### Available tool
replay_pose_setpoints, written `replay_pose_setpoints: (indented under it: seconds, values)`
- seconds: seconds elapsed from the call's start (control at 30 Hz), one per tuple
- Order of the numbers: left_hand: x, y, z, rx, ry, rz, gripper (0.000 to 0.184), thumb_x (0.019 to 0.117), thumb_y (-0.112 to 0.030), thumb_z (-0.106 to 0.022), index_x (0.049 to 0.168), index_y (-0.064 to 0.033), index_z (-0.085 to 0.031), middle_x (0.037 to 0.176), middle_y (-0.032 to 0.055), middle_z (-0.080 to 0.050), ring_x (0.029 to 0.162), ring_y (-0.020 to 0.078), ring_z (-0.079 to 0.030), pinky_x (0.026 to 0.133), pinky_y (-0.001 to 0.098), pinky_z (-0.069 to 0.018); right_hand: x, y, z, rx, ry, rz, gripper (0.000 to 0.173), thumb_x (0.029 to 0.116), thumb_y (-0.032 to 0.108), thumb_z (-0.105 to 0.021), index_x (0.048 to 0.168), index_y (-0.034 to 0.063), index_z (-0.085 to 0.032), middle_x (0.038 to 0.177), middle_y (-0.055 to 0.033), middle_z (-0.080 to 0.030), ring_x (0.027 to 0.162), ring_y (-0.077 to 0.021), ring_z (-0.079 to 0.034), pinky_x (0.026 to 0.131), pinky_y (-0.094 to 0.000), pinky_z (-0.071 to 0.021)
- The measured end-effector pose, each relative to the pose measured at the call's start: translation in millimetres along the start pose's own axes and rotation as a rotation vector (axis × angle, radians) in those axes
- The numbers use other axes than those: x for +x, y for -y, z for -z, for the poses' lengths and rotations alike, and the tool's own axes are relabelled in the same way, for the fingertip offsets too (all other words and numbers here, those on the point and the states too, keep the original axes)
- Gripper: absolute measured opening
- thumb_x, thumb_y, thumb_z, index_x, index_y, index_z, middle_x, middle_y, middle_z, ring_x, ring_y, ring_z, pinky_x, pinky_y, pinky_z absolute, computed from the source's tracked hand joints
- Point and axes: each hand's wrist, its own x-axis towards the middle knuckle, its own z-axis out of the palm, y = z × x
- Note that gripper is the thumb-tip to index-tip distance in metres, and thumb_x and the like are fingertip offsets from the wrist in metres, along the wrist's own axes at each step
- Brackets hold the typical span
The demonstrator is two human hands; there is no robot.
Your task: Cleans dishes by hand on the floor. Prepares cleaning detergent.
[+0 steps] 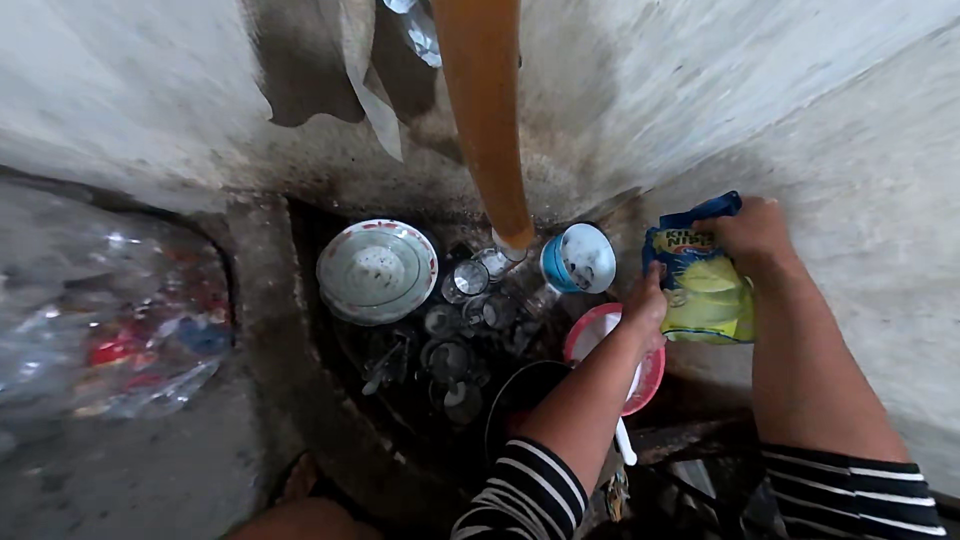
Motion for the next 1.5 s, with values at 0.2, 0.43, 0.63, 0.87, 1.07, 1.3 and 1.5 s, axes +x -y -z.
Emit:
replay_pose_setpoints:
  seconds: [0.2,0.43,0.63,0.87,1.07,1.3,1.5]
  values:
    - [0,-5,-4,0.006,0.005,0.037,0.063,0.1089,-0.057,-0.027,0.146,-0.0111,-0.048,0.134,0.0179,-0.061,0.121,0.0299,-0.061,0.098,0.0526,-0.0531,-2,7,4,-0.087,-0.004,0.003,0.032,0.0872,0.022,-0.081,0.105,-0.0017,-0.069,0.098,-0.0273,-0.068,0.089,-0.0461,-0.065,0.075,-0.0712,-0.0485]
    - [2,-8,0,0.057,0.017,0.045,0.063,0.1088,-0.058,-0.026,0.147,-0.0126,-0.049,0.135,0.0182,-0.060,0.123,0.0307,-0.060,0.100,0.0542,-0.0514,-3,11,-3,-0.186,0.008,0.040,0.035,0.0880,0.026,-0.082,0.102,-0.0033,-0.070,0.098,-0.0298,-0.068,0.092,-0.0490,-0.065,0.077,-0.0733,-0.0476]
    - [5,-5,1,0.031,0.006,0.042,0.065,0.1084,-0.059,-0.025,0.149,-0.0131,-0.047,0.137,0.0187,-0.059,0.125,0.0314,-0.059,0.102,0.0544,-0.0504,0,19,-7,-0.185,0.034,0.006,0.032,0.0855,0.021,-0.085,0.103,-0.0033,-0.071,0.101,-0.0296,-0.068,0.097,-0.0486,-0.065,0.083,-0.0731,-0.0475]
    - [9,-5,2,-0.083,-0.058,0.082,0.070,0.1051,-0.066,-0.028,0.140,-0.0106,-0.054,0.129,0.0187,-0.063,0.117,0.0323,-0.062,0.095,0.0565,-0.0531,-1,20,-13,-0.144,-0.058,0.032,0.030,0.0885,0.019,-0.079,0.105,-0.0048,-0.070,0.102,-0.0316,-0.068,0.098,-0.0506,-0.065,0.084,-0.0742,-0.0475]
    - [12,-4,10,-0.086,0.030,-0.011,0.058,0.1081,-0.056,-0.033,0.157,-0.0256,-0.037,0.144,0.0144,-0.056,0.127,0.0310,-0.058,0.102,0.0567,-0.0502,8,11,1,-0.116,0.015,0.034,0.033,0.0864,0.014,-0.078,0.117,0.0040,-0.069,0.109,-0.0283,-0.068,0.101,-0.0490,-0.064,0.082,-0.0738,-0.0478]
    - [11,1,32,-0.065,0.163,0.033,0.048,0.1090,-0.051,-0.038,0.154,-0.0323,-0.042,0.131,0.0122,-0.063,0.112,0.0279,-0.065,0.091,0.0520,-0.0553,7,15,33,-0.154,0.302,0.080,0.050,0.0932,-0.003,-0.065,0.137,0.0200,-0.064,0.125,-0.0136,-0.072,0.106,-0.0371,-0.068,0.088,-0.0630,-0.0519]
    - [10,15,40,-0.139,0.204,0.009,0.049,0.1100,-0.050,-0.034,0.156,-0.0340,-0.037,0.131,0.0115,-0.064,0.110,0.0260,-0.067,0.091,0.0485,-0.0577,14,19,11,-0.376,0.414,0.061,0.037,0.0989,0.035,-0.070,0.128,0.0124,-0.071,0.118,-0.0229,-0.071,0.112,-0.0438,-0.065,0.096,-0.0694,-0.0458]
